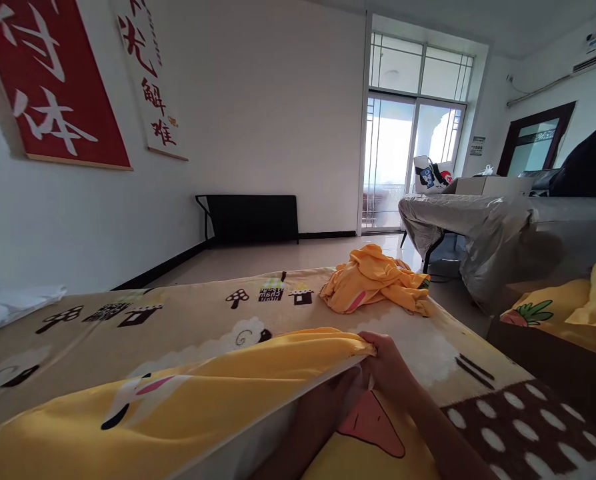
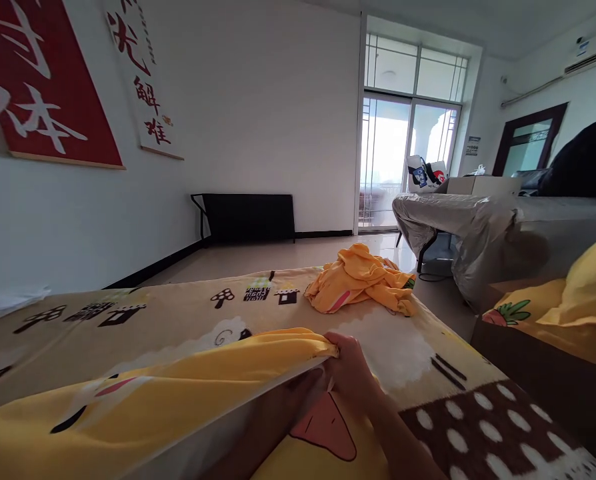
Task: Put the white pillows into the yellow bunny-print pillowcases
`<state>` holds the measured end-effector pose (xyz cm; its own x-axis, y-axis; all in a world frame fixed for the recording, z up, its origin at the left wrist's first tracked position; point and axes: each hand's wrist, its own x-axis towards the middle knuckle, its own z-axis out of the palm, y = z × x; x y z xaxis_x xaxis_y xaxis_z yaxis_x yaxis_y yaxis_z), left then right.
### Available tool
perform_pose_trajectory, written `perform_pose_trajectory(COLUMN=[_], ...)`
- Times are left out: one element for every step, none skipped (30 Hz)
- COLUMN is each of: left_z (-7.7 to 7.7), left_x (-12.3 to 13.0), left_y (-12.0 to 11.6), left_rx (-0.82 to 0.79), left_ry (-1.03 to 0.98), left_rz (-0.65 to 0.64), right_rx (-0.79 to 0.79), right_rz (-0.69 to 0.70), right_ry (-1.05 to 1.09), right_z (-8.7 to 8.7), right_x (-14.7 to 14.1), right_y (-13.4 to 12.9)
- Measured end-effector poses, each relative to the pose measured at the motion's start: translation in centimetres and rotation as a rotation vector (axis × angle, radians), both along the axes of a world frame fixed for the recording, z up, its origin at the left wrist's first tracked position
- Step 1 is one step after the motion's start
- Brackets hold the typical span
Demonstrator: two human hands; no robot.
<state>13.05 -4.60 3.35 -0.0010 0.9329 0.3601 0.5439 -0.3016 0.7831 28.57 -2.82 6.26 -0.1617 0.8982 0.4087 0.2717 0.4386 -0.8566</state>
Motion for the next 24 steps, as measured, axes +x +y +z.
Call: perform_pose_trajectory(left_z=[0.1, 0.2, 0.3, 0.5, 0.6, 0.7, 0.7, 0.8, 0.8, 0.7, 0.7, 0.6, 0.4, 0.3, 0.0, -0.2, -0.5, -0.8, -1.1, -1.4, -1.6, -1.8, -1.9, -1.9], left_x=[0.1, 0.1, 0.2, 0.3, 0.4, 0.5, 0.5, 0.6, 0.6, 0.6, 0.6, 0.6, 0.5, 0.4, 0.3, 0.2, 0.2, 0.1, 0.2, 0.4, 0.6, 1.0, 1.3, 1.6], left_y=[-0.1, -0.1, -0.2, -0.3, -0.4, -0.4, -0.4, -0.4, -0.4, -0.3, -0.2, 0.0, 0.1, 0.3, 0.5, 0.7, 0.8, 0.9, 0.8, 0.7, 0.5, 0.2, -0.1, -0.4], left_rx=[-0.020, -0.036, -0.042, -0.033, -0.014, 0.006, 0.023, 0.042, 0.063, 0.083, 0.100, 0.113, 0.125, 0.132, 0.139, 0.157, 0.191, 0.249, 0.322, 0.395, 0.466, 0.530, 0.580, 0.611], left_ry=[0.015, 0.035, 0.051, 0.061, 0.071, 0.082, 0.096, 0.116, 0.144, 0.179, 0.216, 0.253, 0.290, 0.325, 0.356, 0.391, 0.433, 0.489, 0.550, 0.607, 0.660, 0.703, 0.728, 0.725], left_rz=[-0.016, -0.047, -0.081, -0.107, -0.117, -0.110, -0.094, -0.069, -0.044, -0.019, 0.011, 0.047, 0.086, 0.128, 0.169, 0.207, 0.235, 0.246, 0.246, 0.235, 0.222, 0.217, 0.222, 0.231], right_rx=[-0.003, -0.007, -0.013, -0.018, -0.025, -0.032, -0.039, -0.045, -0.049, -0.050, -0.048, -0.044, -0.041, -0.042, -0.046, -0.052, -0.059, -0.065, -0.068, -0.069, -0.069, -0.069, -0.070, -0.075], right_rz=[-0.001, 0.003, 0.010, 0.018, 0.023, 0.027, 0.026, 0.018, 0.010, 0.005, 0.002, -0.001, -0.002, 0.000, 0.004, 0.006, 0.008, 0.008, 0.008, 0.006, 0.005, 0.005, 0.006, 0.007], right_ry=[0.011, 0.020, 0.029, 0.039, 0.049, 0.060, 0.070, 0.077, 0.079, 0.080, 0.079, 0.080, 0.081, 0.084, 0.089, 0.094, 0.098, 0.101, 0.103, 0.104, 0.104, 0.104, 0.106, 0.108], right_z=[0.0, 0.1, 0.2, 0.2, 0.4, 0.5, 0.6, 0.7, 0.8, 0.9, 0.9, 1.0, 0.9, 0.8, 0.7, 0.6, 0.4, 0.3, 0.2, 0.2, 0.2, 0.2, 0.3, 0.4], right_x=[0.0, -0.1, -0.2, -0.3, -0.3, -0.4, -0.5, -0.5, -0.5, -0.6, -0.6, -0.6, -0.5, -0.5, -0.5, -0.5, -0.5, -0.5, -0.5, -0.5, -0.6, -0.6, -0.6, -0.6], right_y=[0.0, -0.1, -0.1, -0.2, -0.3, -0.5, -0.6, -0.7, -0.8, -0.9, -1.0, -1.0, -1.0, -0.9, -0.8, -0.8, -0.7, -0.6, -0.5, -0.5, -0.4, -0.5, -0.5, -0.5])
